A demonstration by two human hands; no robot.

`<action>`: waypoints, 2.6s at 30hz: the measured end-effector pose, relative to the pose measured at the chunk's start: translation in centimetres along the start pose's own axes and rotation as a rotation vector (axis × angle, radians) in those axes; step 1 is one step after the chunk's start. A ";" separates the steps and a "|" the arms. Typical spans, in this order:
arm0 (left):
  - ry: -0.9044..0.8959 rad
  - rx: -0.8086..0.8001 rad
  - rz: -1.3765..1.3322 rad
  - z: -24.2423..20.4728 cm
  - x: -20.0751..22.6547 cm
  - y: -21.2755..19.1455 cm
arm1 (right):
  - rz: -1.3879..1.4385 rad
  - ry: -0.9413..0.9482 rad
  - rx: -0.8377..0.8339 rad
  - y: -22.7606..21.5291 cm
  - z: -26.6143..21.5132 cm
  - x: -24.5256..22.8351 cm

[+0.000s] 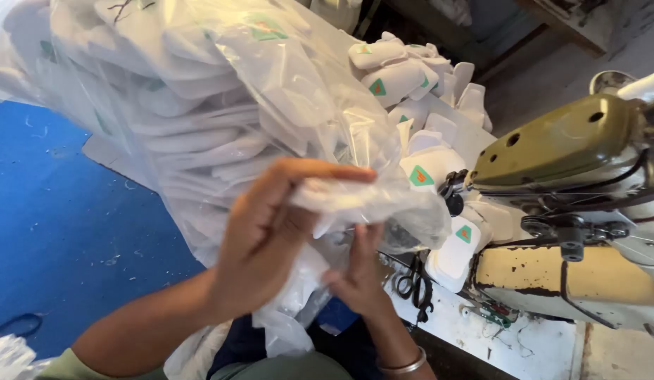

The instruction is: The person takes white gloves from a plastic bag and sews them one by one using a sewing machine. The person guides each glove under the needle, operates the machine, and then removes the sewn glove to place it on a growing pile.

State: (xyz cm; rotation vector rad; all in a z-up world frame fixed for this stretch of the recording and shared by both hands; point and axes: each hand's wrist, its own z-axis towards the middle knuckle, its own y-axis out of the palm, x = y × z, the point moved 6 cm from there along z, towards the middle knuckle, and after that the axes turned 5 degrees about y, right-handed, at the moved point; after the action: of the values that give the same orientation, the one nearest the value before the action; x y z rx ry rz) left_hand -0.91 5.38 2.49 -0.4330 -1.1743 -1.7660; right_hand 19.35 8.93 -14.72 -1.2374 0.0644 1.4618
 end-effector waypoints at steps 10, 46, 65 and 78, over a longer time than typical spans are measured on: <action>0.086 -0.223 0.396 -1.1 -2.5 7.8 | 0.303 0.446 -0.165 1.8 7.6 -4.3; -0.069 0.321 1.353 -17.1 -14.2 -8.5 | -0.426 0.436 -0.311 8.0 5.1 4.6; -0.120 0.479 0.870 -19.0 -12.3 -9.0 | -0.699 0.366 -0.407 6.0 12.1 6.2; -0.174 0.046 1.598 -6.0 -16.8 -10.1 | -0.434 0.473 0.408 -4.0 8.7 0.6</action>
State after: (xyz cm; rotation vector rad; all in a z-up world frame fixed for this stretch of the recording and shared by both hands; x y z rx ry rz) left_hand 0.05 9.80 -17.53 -1.0947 -0.5507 -0.3007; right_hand 17.07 16.28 -9.04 -1.1426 0.3703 0.7176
